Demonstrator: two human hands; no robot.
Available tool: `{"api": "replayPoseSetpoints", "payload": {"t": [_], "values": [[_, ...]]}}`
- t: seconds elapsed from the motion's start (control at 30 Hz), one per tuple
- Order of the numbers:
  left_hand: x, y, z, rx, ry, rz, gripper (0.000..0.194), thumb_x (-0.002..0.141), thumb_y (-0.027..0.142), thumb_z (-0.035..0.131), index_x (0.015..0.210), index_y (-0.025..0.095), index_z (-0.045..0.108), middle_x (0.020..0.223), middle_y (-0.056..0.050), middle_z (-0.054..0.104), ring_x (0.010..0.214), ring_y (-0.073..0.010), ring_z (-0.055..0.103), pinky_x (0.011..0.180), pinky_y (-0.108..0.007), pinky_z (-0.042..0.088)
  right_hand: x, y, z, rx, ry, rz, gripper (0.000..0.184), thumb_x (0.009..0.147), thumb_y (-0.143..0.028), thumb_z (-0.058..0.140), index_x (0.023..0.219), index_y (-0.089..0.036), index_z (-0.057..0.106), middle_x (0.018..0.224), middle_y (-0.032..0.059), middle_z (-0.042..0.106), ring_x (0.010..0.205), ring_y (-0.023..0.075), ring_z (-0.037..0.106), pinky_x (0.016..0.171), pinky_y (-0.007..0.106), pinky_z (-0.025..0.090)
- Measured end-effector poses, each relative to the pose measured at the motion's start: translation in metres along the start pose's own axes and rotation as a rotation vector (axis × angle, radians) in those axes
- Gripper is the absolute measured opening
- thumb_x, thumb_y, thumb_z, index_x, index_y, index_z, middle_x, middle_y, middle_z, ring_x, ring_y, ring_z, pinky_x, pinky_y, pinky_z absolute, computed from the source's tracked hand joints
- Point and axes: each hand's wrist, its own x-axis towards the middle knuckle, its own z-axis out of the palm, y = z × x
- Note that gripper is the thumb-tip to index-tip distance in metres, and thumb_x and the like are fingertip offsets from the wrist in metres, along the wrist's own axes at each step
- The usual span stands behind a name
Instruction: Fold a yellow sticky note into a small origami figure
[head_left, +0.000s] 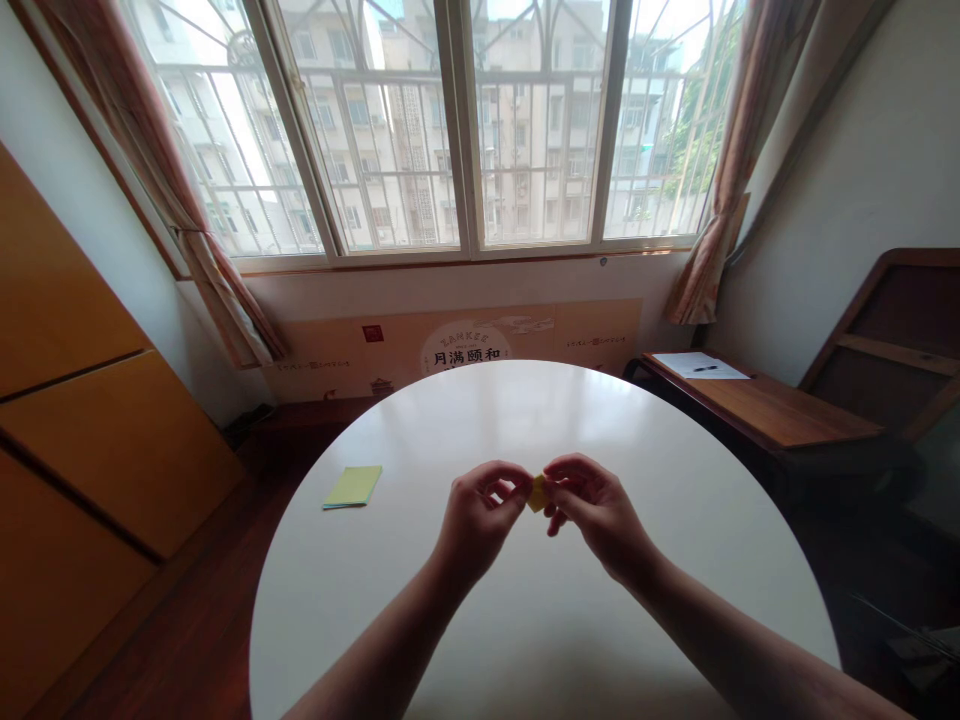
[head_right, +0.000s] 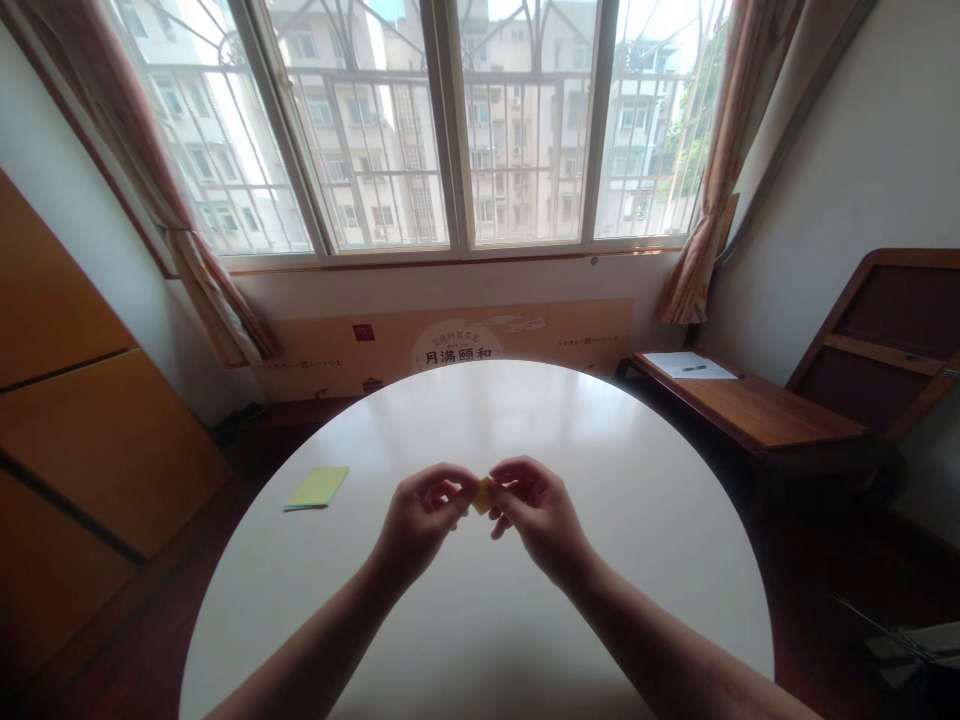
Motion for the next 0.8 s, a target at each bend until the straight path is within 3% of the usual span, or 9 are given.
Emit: {"api": "replayPoseSetpoints", "payload": {"t": [0.63, 0.8], "values": [[-0.0001, -0.0006, -0.0014, 0.039, -0.018, 0.076, 0.010, 0.081, 0.024, 0.068, 0.079, 0.016, 0.072, 0.078, -0.006, 0.070, 0.062, -0.0134, 0.060, 0.050, -0.022, 0.047, 0.0018, -0.0036, 0.0002, 0.197, 0.014, 0.170, 0.028, 0.073, -0.032, 0.082, 0.092, -0.019, 0.066, 0.081, 0.0018, 0.066, 0.060, 0.0135, 0.061, 0.048, 0.026, 0.055], [-0.0010, -0.0028, -0.0007, 0.034, 0.008, 0.053, 0.013, 0.080, 0.020, 0.068, 0.091, 0.016, 0.074, 0.078, -0.006, 0.071, 0.059, -0.0126, 0.059, 0.050, -0.022, 0.047, 0.0009, -0.0037, 0.0000, 0.185, 0.012, 0.163, 0.027, 0.074, -0.033, 0.082, 0.091, -0.019, 0.066, 0.080, 0.0014, 0.066, 0.060, 0.0141, 0.062, 0.049, 0.027, 0.055]]}}
